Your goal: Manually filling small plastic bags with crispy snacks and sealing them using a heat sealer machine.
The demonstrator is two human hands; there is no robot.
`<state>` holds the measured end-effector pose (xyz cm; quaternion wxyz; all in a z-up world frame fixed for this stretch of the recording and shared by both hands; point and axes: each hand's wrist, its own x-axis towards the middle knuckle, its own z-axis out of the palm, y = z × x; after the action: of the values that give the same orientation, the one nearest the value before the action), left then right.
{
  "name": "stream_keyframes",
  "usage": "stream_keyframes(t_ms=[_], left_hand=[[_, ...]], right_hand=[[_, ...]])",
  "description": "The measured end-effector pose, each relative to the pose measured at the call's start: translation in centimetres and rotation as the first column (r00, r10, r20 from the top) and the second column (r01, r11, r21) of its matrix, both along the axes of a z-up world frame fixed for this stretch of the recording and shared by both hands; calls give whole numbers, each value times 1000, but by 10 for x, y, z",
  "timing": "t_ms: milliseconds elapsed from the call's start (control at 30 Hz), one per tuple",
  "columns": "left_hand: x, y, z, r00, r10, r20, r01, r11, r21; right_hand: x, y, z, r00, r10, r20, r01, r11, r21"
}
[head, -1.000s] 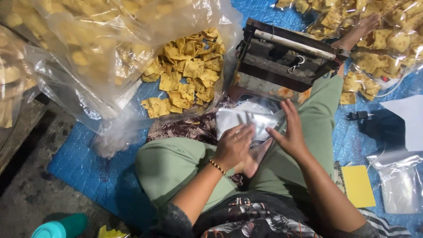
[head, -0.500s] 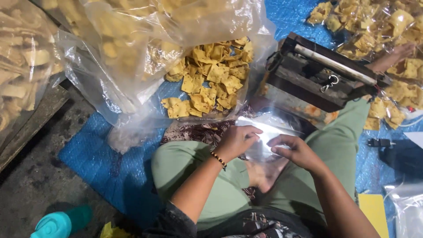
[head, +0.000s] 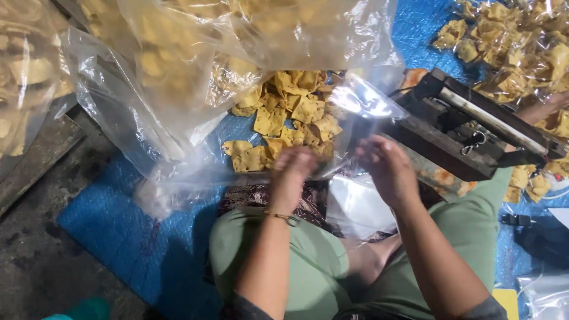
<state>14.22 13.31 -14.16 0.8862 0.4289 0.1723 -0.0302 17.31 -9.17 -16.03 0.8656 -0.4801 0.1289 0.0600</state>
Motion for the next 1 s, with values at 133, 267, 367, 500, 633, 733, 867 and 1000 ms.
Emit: stream_keyframes(t_ms=[133,267,367,500,633,733,867,1000], left_hand=[[14,53,-8,951,298,88,-300,954,12],[12,68,-14,833,516,200,-553,790,266],[13,72,-23,840,510,183,-540,754,375],[12,71,-8,914,401,62,-386,811,440],[14,70,-2,916,367,163,-401,852,336],[13,70,5,931,334,147,-365,860,357],[12,72,-3,919,351,179,-394,835,384],[14,68,-19,935,303,183,-354,813,462]], right_hand=[[41,38,-64,987,149,52,-111,892,-438],[74,72,-105,776,566,-278,-149,-263,-953],[89,84,-127,714,558,-423,19,-619,-785],[94,87,-126,760,555,-339,105,-620,-778],[104,75,-144,684,728,53,540,-456,-707],[106,71,-139,690,710,141,583,-431,-689],[93,73,-87,875,482,43,148,-182,-972],[67,56,-61,939,332,-93,-291,617,-731]])
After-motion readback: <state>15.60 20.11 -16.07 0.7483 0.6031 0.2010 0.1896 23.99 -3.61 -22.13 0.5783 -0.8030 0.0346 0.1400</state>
